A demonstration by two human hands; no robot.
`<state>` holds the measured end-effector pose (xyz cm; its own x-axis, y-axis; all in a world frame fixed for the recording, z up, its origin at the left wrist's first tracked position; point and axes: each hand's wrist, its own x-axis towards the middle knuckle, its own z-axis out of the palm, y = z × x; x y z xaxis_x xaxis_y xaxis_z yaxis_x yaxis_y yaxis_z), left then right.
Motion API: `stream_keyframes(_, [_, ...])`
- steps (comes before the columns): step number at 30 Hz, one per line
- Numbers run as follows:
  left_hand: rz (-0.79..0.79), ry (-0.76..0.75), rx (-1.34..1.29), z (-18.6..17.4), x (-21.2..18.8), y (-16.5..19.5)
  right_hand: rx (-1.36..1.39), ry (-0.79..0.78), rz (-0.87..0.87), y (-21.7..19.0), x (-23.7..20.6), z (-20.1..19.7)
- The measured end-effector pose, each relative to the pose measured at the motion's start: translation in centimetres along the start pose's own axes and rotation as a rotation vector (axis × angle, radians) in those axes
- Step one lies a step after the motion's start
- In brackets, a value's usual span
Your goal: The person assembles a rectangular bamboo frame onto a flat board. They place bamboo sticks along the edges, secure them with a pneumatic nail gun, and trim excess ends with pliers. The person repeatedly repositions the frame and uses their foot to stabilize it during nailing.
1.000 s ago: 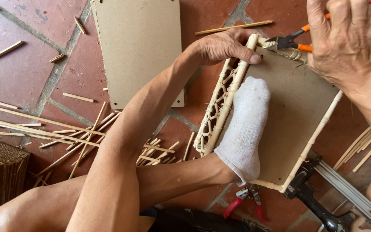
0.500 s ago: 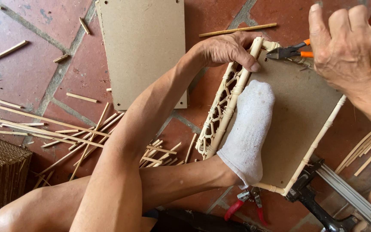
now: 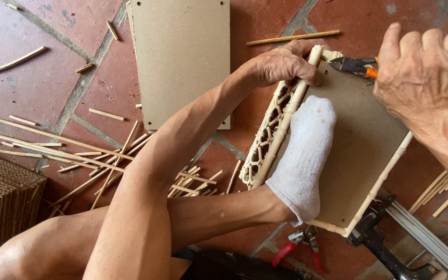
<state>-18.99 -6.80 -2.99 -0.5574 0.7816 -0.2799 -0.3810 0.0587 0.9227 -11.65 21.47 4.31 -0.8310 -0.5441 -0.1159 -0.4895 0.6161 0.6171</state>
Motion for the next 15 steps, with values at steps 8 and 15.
stream_keyframes(8, [0.035,-0.023,-0.024,0.4,-0.4,0.3,-0.296,0.108,-0.222,0.2,7.0,-19.7])
stream_keyframes(15, [0.063,-0.058,0.001,-0.5,-0.3,-0.6,-0.128,0.0,-0.115,1.4,6.0,-15.8])
